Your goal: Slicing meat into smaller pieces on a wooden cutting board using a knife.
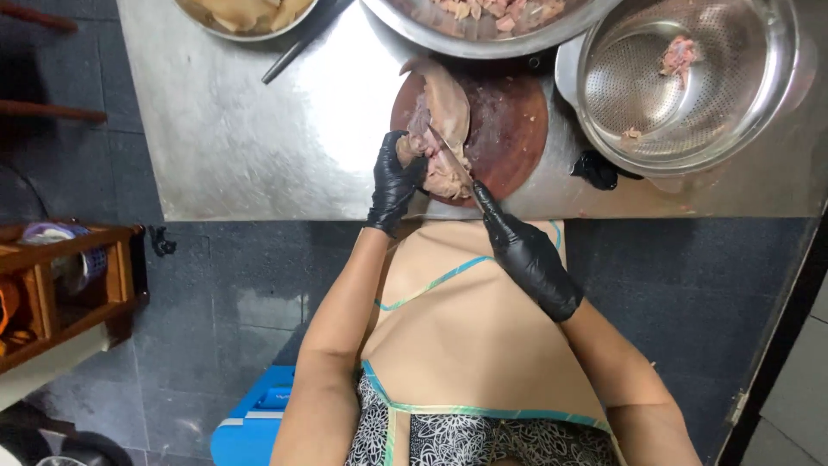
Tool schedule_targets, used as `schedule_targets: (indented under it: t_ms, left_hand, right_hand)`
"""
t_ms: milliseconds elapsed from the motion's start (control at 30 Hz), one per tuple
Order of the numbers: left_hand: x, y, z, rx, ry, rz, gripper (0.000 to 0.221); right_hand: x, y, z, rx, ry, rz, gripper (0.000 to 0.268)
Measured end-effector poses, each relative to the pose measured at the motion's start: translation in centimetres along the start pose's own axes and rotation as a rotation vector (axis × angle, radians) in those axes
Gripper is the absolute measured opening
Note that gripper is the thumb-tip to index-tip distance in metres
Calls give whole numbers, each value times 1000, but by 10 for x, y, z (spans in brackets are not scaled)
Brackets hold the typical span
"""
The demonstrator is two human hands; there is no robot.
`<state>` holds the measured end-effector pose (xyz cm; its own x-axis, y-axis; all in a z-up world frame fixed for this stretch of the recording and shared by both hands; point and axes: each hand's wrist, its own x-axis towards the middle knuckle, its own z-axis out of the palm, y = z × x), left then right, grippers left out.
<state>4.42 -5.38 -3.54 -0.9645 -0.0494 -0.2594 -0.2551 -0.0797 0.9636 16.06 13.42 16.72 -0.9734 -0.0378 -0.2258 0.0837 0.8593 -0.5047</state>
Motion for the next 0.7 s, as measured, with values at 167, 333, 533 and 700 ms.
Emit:
schedule_targets:
  t_ms: [167, 333, 533, 700]
  left_hand:
    - [-2, -38, -9, 54, 23, -21, 58]
    - [-10, -42, -10, -186, 17, 8, 50]
    - [-21, -24, -21, 268, 19, 223, 48]
    - [-37, 8, 9, 236, -115, 144, 18]
  right_hand:
    - [-16, 8, 26, -26, 51, -106, 48]
    - [-23, 20, 52, -155, 26, -69, 49]
    - [1, 26, 68, -128, -273, 9, 59]
    - [45, 23, 80, -321, -353, 35, 43]
